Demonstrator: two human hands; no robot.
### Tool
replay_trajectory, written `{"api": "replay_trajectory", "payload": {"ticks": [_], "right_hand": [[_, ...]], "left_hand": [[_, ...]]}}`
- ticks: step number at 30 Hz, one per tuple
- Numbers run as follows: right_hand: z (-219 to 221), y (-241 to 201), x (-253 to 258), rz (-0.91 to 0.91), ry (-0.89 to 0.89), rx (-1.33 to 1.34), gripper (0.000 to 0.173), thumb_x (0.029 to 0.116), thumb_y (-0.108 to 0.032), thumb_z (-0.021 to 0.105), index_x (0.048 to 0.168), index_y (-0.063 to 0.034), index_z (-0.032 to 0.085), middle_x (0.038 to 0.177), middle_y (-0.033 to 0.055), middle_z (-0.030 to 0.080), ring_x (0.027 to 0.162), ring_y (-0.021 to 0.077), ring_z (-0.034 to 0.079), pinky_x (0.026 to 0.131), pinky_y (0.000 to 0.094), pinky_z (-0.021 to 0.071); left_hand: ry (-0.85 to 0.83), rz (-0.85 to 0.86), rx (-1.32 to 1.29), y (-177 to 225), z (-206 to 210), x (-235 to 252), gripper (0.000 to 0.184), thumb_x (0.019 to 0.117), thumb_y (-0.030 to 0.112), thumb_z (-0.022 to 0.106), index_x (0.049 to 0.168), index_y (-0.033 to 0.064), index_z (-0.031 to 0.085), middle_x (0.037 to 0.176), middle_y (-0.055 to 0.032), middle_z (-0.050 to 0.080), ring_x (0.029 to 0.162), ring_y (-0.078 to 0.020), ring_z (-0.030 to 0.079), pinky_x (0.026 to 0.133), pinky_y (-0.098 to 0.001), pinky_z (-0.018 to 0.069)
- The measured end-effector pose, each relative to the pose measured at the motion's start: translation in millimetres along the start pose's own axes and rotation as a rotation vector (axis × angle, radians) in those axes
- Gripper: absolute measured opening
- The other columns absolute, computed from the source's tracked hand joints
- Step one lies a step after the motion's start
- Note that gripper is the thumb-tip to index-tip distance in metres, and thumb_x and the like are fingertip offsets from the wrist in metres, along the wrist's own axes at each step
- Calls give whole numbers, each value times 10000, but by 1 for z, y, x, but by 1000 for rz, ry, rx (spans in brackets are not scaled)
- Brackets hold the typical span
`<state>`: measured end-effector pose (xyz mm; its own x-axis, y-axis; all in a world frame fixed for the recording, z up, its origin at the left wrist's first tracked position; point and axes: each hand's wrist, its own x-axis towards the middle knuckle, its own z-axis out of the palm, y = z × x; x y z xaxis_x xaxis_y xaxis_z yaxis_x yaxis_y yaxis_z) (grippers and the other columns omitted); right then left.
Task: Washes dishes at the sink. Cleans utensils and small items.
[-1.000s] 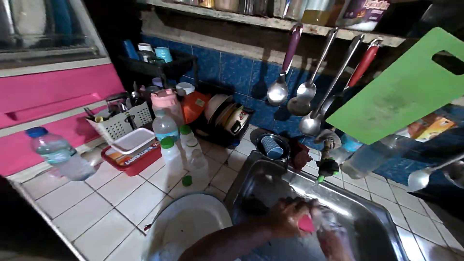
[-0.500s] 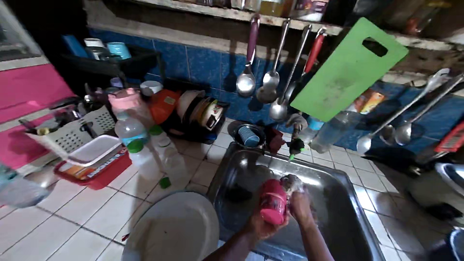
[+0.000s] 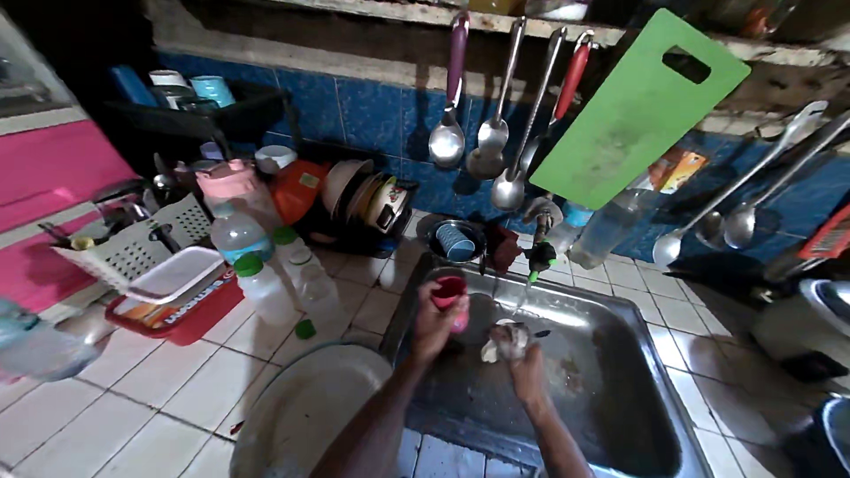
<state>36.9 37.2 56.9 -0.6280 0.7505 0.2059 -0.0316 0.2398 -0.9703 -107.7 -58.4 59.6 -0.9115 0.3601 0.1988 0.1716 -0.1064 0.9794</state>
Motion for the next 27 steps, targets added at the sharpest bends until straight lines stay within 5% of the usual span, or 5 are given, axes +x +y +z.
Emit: {"api": "replay_trajectory", "payload": {"ticks": [5, 11, 15, 19, 27], "right_hand": [[-67, -2, 37, 270, 335, 627, 171, 1090, -146, 444, 1107, -5, 540, 766, 64, 661, 640, 185, 685, 629, 395, 635], [-105, 14, 38, 352, 453, 833, 266, 1113, -314, 407, 1070, -84, 532, 759, 36, 609, 643, 157, 668, 651, 385, 642], [-109, 20, 38, 368, 441, 825, 94, 1062, -94, 498, 1139, -45, 521, 859, 56, 657, 721, 143, 694, 676, 327, 640], [-97, 24, 38, 340, 412, 843, 136, 1024, 47, 420, 1077, -29, 520, 840, 64, 679, 722, 138, 695, 672, 290, 618], [-140, 29, 29, 283, 525, 666, 134, 994, 21, 514, 1110, -18, 571, 828, 41, 688, 681, 108, 671, 625, 267, 590]], "left_hand": [[-6, 101, 720, -31, -81, 58, 838, 879, 301, 801, 1495, -96, 393, 1486, -354, 445, 1396, -485, 439, 1176, -547, 354], [3, 94, 968, -34, -101, 74, 814, 930, 259, 745, 1553, -47, 321, 1556, -394, 297, 1441, -562, 320, 1165, -628, 327], [-199, 418, 1032, -10, -27, 38, 621, 982, 286, 638, 1505, -2, 467, 1548, -324, 399, 1425, -527, 388, 1141, -651, 346], [-940, 84, 1065, 2, 91, -9, 423, 1094, 230, 440, 1439, 6, 540, 1469, -228, 534, 1375, -378, 509, 1146, -506, 401], [-970, -90, 1061, -48, 163, -8, 388, 1077, 161, 439, 1429, 40, 549, 1429, -234, 564, 1361, -407, 507, 1138, -567, 381]]}}
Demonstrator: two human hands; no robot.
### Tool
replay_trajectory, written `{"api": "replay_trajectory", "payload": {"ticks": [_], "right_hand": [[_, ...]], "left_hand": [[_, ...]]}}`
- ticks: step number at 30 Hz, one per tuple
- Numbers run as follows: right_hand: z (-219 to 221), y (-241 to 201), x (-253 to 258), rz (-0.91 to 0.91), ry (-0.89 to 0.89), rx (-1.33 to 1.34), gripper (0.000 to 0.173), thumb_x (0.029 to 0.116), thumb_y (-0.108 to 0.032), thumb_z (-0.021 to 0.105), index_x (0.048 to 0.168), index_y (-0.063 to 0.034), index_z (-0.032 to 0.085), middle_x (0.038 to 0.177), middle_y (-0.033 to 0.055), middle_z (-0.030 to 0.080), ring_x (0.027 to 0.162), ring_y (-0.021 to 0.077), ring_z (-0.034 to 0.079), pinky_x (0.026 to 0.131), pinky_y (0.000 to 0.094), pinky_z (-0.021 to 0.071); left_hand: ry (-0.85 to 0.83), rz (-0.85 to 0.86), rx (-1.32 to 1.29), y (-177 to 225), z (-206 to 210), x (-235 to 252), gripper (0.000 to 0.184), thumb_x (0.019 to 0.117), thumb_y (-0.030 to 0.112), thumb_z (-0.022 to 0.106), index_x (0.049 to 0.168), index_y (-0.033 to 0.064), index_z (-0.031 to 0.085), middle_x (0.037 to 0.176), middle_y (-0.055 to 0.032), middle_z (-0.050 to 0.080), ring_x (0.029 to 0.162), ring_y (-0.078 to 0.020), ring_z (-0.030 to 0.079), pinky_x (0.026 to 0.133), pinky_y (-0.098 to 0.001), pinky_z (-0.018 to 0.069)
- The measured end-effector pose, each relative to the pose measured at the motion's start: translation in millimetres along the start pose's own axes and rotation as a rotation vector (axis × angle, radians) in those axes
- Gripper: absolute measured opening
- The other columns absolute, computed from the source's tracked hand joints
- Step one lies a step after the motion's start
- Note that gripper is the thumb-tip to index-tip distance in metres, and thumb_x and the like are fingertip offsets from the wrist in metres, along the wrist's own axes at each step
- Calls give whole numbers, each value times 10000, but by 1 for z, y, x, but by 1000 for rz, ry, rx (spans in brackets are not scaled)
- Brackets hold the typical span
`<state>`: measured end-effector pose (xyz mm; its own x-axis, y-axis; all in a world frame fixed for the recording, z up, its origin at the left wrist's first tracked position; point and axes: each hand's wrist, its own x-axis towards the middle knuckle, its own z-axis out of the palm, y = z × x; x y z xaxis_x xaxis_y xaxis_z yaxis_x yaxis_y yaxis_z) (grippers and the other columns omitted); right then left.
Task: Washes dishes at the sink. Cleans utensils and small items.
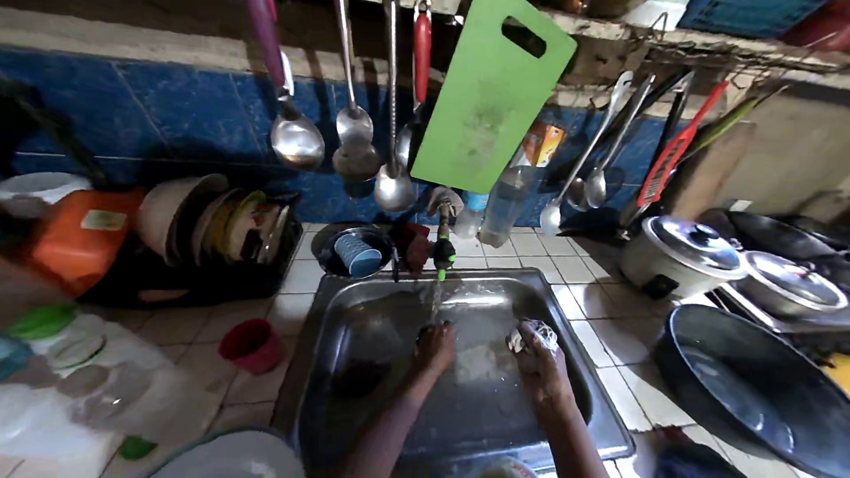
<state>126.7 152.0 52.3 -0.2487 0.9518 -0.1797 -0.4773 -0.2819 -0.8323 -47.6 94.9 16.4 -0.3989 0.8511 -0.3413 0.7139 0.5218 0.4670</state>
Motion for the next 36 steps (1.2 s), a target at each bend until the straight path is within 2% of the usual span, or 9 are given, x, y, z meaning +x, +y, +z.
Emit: {"api": "replay_trajectory", "payload": {"ticks": [6, 10, 13, 16, 19, 23, 30, 33, 36], "right_hand": [[29, 33, -7, -52, -169, -294, 245, 958, -97, 639, 1162, 32, 597, 887, 54, 692, 694, 72, 629, 604, 232, 533], [67, 45, -23, -262, -140, -653, 424, 970, -186, 646, 1283, 93, 585, 1039, 139, 707, 879, 113, 680, 816, 310, 577], [78, 44, -9, -224, -35, -473, 263, 1045, -163, 560, 1164, 68, 606, 870, 63, 666, 720, 67, 638, 682, 268, 571], [71, 48, 5, -119, -87, -208, 204, 1082, -210, 495, 1018, -36, 581, 727, -25, 610, 615, 42, 598, 579, 226, 541], [65, 45, -12, 87, -417, -172, 473, 1091, -411, 361, 1212, -1, 562, 924, 63, 697, 786, 125, 689, 688, 301, 608], [79, 38, -43, 186, -514, -146, 244, 916, -36, 654, 1146, 23, 595, 935, 97, 735, 818, 167, 726, 747, 343, 633], [62, 24, -34, 196, -516, -321, 73, 974, -95, 634, 1018, -40, 651, 709, 0, 654, 499, 38, 550, 471, 192, 501], [36, 7, -10, 88, -443, -266, 154, 953, -80, 625, 1085, 0, 614, 842, 58, 715, 664, 122, 677, 597, 274, 596], [13, -14, 8, 73, -406, -195, 156, 968, -94, 586, 1104, -16, 582, 896, 72, 725, 764, 163, 715, 676, 327, 628]], "left_hand": [[367, 89, -814, 18, -26, -43, 321, 1096, 170, 450, 1267, -29, 635, 1150, -167, 700, 1040, -222, 687, 947, -392, 557], [456, 12, -1524, 22, -26, -70, 221, 1076, 92, 481, 1092, -66, 634, 952, -104, 680, 839, -136, 658, 777, -299, 569], [403, 72, -1647, 11, -41, -92, 234, 1091, 78, 430, 1105, -70, 612, 929, -104, 743, 826, -160, 739, 797, -309, 620], [323, 181, -1531, -7, -58, -97, 250, 1099, 102, 408, 1131, -52, 602, 949, -82, 735, 839, -152, 728, 805, -309, 611], [267, 192, -1470, -22, -62, -88, 244, 1100, 112, 421, 1180, -48, 586, 1003, -94, 712, 888, -162, 718, 825, -326, 613], [257, 171, -1513, -34, -65, -90, 205, 1097, 126, 430, 1166, 13, 587, 910, -20, 663, 827, -118, 669, 765, -291, 588], [433, 104, -1224, -105, -98, -158, 277, 1101, 148, 382, 1189, 17, 609, 646, 67, 491, 521, -50, 492, 557, -225, 519], [161, -57, -528, -149, -100, -219, 301, 1089, 201, 475, 1213, -7, 653, 884, -88, 654, 723, -157, 628, 710, -327, 563], [-90, -92, -51, -164, -86, -249, 322, 1063, 177, 543, 1237, -61, 674, 1217, -317, 637, 1154, -465, 616, 1029, -586, 463]]}}
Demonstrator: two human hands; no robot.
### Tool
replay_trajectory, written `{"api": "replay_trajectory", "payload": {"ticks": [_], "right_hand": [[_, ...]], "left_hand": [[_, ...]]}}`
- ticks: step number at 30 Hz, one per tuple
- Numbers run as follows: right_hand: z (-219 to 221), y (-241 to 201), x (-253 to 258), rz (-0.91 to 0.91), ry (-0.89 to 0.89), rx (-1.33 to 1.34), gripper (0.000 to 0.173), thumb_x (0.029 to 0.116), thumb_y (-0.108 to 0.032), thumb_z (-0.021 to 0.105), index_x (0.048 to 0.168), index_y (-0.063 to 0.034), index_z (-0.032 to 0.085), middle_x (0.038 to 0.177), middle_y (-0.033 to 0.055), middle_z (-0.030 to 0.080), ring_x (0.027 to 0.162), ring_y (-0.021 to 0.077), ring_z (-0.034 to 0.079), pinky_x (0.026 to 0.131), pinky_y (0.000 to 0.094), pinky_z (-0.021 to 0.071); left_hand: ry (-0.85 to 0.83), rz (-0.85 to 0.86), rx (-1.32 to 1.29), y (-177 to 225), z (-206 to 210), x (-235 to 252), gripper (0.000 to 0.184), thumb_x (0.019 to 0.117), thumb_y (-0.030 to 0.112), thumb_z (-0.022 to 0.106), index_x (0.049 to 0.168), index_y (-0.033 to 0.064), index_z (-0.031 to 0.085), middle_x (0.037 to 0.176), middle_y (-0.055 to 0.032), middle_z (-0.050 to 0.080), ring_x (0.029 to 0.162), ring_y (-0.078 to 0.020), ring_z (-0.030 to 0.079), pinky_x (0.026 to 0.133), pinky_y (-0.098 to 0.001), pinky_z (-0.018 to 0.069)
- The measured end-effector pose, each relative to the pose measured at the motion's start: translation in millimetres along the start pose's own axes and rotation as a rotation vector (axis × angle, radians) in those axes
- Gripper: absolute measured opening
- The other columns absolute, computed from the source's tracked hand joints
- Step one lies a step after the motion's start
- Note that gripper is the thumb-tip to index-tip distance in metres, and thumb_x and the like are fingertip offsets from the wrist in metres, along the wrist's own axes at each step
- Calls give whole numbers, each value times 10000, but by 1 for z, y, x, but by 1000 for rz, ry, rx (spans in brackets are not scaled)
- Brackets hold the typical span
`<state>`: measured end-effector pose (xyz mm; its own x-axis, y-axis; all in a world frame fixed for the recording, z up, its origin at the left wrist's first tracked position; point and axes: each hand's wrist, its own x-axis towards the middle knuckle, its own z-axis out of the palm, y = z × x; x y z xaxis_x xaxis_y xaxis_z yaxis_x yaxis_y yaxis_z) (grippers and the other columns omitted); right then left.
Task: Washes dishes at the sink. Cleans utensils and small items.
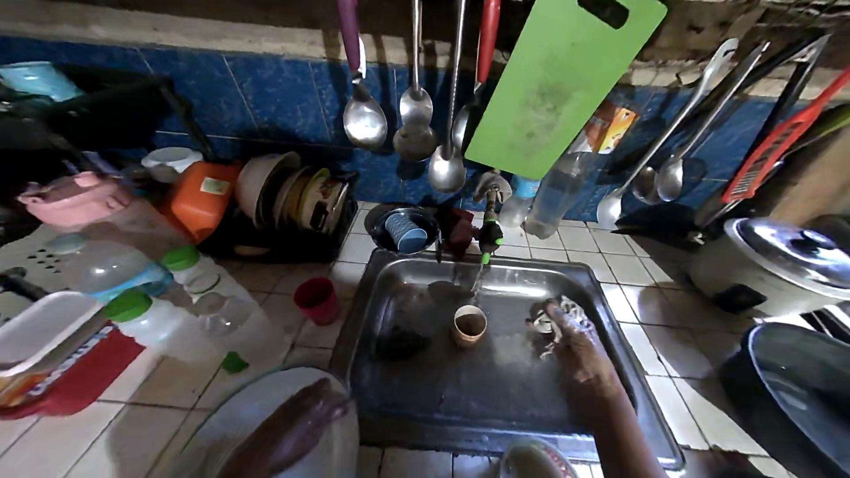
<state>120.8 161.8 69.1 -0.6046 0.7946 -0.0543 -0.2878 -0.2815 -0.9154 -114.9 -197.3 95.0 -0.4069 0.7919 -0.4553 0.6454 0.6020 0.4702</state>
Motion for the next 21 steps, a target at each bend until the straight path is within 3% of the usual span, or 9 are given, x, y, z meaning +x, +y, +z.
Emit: {"api": "replay_trajectory", "payload": {"ticks": [2, 4, 6, 8, 12, 14, 17, 19, 21], "right_hand": [[-7, -10, -3, -21, 56, 37, 137, 1010, -78, 511, 1125, -26, 566, 906, 65, 730, 792, 155, 720, 698, 310, 624], [-13, -13, -8, -39, 105, 66, 161, 1027, -46, 478, 1162, -3, 555, 941, 91, 742, 836, 176, 740, 721, 317, 635], [-20, -9, -16, -63, 133, 76, 177, 1005, -20, 487, 1165, 8, 557, 953, 106, 740, 846, 192, 739, 738, 336, 633], [-27, -4, -25, -99, 183, 67, 150, 977, -13, 510, 1109, -12, 583, 884, 71, 731, 776, 162, 724, 691, 318, 629], [-50, -6, -43, -121, 334, 11, 80, 945, -24, 561, 993, -57, 616, 756, 7, 679, 616, 81, 649, 550, 248, 572], [-67, -8, -50, -124, 395, 3, 78, 951, -24, 559, 988, -48, 623, 738, 8, 680, 587, 82, 642, 526, 249, 568], [-88, -5, -54, -129, 423, -1, 93, 941, -49, 547, 972, -73, 631, 722, -1, 678, 564, 72, 629, 509, 240, 553], [-92, 3, -53, -130, 435, 16, 87, 933, -47, 553, 964, -68, 632, 725, 8, 681, 571, 75, 637, 513, 236, 556], [-89, 11, -50, -116, 438, 25, 81, 934, -36, 559, 973, -52, 629, 736, 21, 685, 586, 86, 645, 524, 240, 560]], "left_hand": [[-50, -31, 153, 16, 6, 4, 379, 1051, 231, 575, 1345, -1, 634, 1396, -317, 545, 1336, -494, 495, 1101, -619, 400], [-26, 72, 224, 55, 16, 30, 405, 1054, 249, 570, 1386, 20, 606, 1437, -279, 532, 1352, -463, 497, 1093, -596, 425], [-101, 234, 212, 101, 38, 71, 372, 1070, 170, 511, 1399, 14, 589, 1474, -255, 515, 1384, -429, 480, 1140, -563, 392], [-204, 349, 176, 139, 73, 122, 391, 1084, 141, 452, 1445, 29, 552, 1534, -215, 478, 1434, -385, 441, 1193, -524, 336], [-131, 416, 138, 180, 148, 226, 456, 1055, 53, 445, 1500, -47, 436, 1567, -262, 404, 1470, -417, 371, 1203, -521, 324], [-74, 408, 32, 193, 172, 260, 478, 1084, 106, 410, 1542, -27, 382, 1602, -249, 358, 1500, -389, 333, 1229, -485, 288], [-80, 462, -83, 209, 195, 295, 419, 1095, 159, 418, 1442, -56, 512, 1513, -255, 481, 1441, -375, 430, 1219, -458, 311], [-110, 509, 89, 216, 199, 306, 440, 1075, 260, 491, 1403, -24, 568, 1478, -220, 534, 1423, -356, 455, 1220, -467, 302], [-76, 570, 268, 216, 201, 300, 574, 1068, 426, 471, 1440, -7, 540, 1511, -213, 508, 1452, -369, 416, 1232, -507, 249]]}}
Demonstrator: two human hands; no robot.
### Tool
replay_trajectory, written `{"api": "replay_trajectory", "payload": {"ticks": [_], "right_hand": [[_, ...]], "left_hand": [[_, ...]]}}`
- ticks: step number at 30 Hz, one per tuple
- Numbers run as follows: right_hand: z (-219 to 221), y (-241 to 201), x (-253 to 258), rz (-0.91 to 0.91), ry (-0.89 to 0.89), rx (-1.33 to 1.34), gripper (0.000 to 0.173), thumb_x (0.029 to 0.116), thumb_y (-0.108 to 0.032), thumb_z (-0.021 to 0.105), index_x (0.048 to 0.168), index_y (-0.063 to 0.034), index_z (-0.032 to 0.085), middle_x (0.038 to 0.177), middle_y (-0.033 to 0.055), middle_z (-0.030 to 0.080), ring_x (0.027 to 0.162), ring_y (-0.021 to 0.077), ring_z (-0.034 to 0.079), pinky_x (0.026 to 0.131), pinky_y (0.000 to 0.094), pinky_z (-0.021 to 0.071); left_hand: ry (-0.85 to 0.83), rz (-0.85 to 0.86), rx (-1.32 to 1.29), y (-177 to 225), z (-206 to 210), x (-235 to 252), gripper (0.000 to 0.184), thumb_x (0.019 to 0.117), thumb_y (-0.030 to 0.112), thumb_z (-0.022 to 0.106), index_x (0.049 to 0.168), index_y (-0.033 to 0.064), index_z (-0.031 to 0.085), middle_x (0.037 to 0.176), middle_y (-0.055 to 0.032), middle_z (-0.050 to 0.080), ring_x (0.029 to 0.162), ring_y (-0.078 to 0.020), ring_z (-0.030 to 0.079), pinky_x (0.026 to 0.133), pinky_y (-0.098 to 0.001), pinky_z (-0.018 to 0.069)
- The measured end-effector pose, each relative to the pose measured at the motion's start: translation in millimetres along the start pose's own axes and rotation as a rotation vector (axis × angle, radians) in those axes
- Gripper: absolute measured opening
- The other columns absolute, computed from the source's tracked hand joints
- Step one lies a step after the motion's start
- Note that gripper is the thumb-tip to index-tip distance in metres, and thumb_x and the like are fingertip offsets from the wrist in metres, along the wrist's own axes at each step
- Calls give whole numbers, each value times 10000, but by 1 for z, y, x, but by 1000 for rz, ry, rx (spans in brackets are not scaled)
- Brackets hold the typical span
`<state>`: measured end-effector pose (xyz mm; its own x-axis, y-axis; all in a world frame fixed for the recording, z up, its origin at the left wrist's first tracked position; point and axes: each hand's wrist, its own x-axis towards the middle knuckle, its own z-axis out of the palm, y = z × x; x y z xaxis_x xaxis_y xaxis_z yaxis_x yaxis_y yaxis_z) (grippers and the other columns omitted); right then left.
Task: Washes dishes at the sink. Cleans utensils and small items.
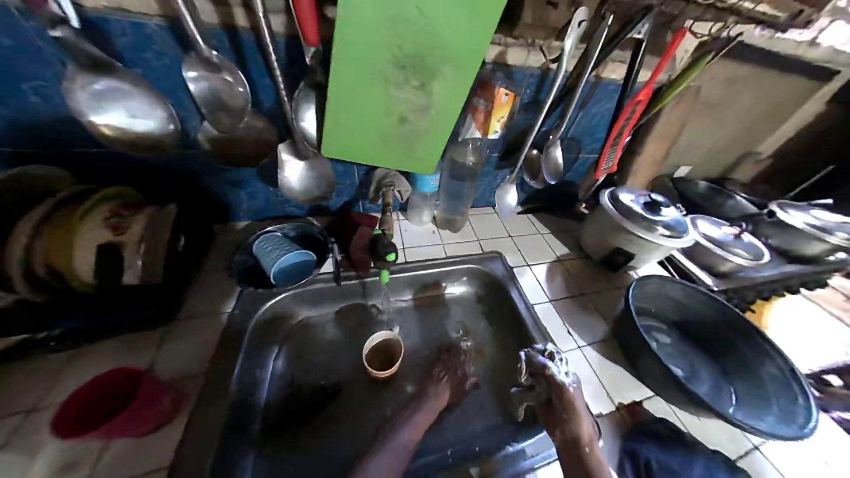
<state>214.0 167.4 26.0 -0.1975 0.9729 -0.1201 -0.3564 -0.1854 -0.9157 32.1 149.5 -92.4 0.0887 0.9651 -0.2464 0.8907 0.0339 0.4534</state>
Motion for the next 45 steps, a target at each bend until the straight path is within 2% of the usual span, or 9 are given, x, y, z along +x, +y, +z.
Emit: {"api": "replay_trajectory", "payload": {"ticks": [10, 18, 22, 24, 27, 30, 36, 41, 45], "right_hand": [[25, -3, 0, 12, -54, 4, 81, 935, -49, 549, 964, -56, 624, 728, 24, 676, 576, 87, 639, 524, 248, 563], [20, 3, 8, 25, 52, 4, 94, 997, -39, 510, 1019, -52, 600, 753, 6, 677, 612, 74, 645, 556, 236, 565], [38, 14, 12, 82, 22, 53, 263, 1060, -167, 435, 1297, -61, 478, 897, 25, 664, 749, 118, 679, 676, 304, 603], [56, 16, 14, 133, -71, 75, 377, 1084, -172, 313, 1444, -79, 377, 998, 48, 639, 835, 151, 669, 749, 353, 593], [97, 26, 20, 190, -225, 139, 360, 1020, -38, 340, 1373, -66, 408, 974, 54, 639, 837, 162, 666, 770, 373, 591], [149, 46, 25, 186, -301, 160, 330, 1000, 45, 412, 1321, -26, 436, 947, 69, 639, 819, 166, 663, 767, 368, 594], [173, 101, 36, -215, -800, -1136, 557, 945, -198, 698, 1401, 77, 536, 1364, 291, 586, 1254, 373, 603, 1084, 474, 486], [178, 113, 64, 31, -1254, -1678, 573, 984, -313, 680, 1400, 60, 550, 1442, 290, 536, 1394, 433, 465, 1179, 596, 317], [203, 100, 68, 100, -1207, -1749, 504, 923, -153, 727, 1324, 113, 576, 1415, 337, 517, 1372, 475, 454, 1154, 610, 334]], "left_hand": [[-80, -196, -6, 20, -9, 23, 592, 1070, 500, 417, 1461, 75, 548, 1578, -192, 427, 1521, -391, 269, 1243, -578, 124], [-119, -168, -59, 38, -47, -27, 505, 1072, 188, 492, 1538, 11, 411, 1525, -295, 439, 1398, -475, 434, 1149, -590, 343], [416, -127, -142, 13, -87, -74, 274, 1025, 155, 572, 1236, 31, 696, 1204, -218, 699, 1161, -398, 655, 1029, -562, 483], [689, -150, -364, -25, -91, -96, 577, 870, 339, 792, 1317, 6, 641, 1315, -236, 641, 1254, -414, 587, 1081, -588, 433], [593, -230, -655, -82, -77, -129, 1230, 610, 393, 947, 1580, -2, 302, 1573, -275, 377, 1455, -408, 381, 1191, -540, 334], [530, -253, -692, -104, -47, -127, 1124, 705, 237, 927, 1571, -40, 266, 1478, -263, 505, 1362, -334, 523, 1156, -451, 415], [550, -220, -724, -120, -41, -96, 769, 880, 218, 783, 1500, -50, 415, 1456, -241, 536, 1343, -305, 539, 1150, -434, 419], [210, -364, -458, -130, -94, -92, 432, 1011, 160, 615, 1428, 54, 569, 1404, -200, 601, 1321, -347, 562, 1142, -505, 414], [1020, -287, -723, -96, -172, -95, 442, 1073, 183, 514, 1432, -75, 501, 1362, -256, 607, 1211, -299, 640, 1053, -415, 505]]}}
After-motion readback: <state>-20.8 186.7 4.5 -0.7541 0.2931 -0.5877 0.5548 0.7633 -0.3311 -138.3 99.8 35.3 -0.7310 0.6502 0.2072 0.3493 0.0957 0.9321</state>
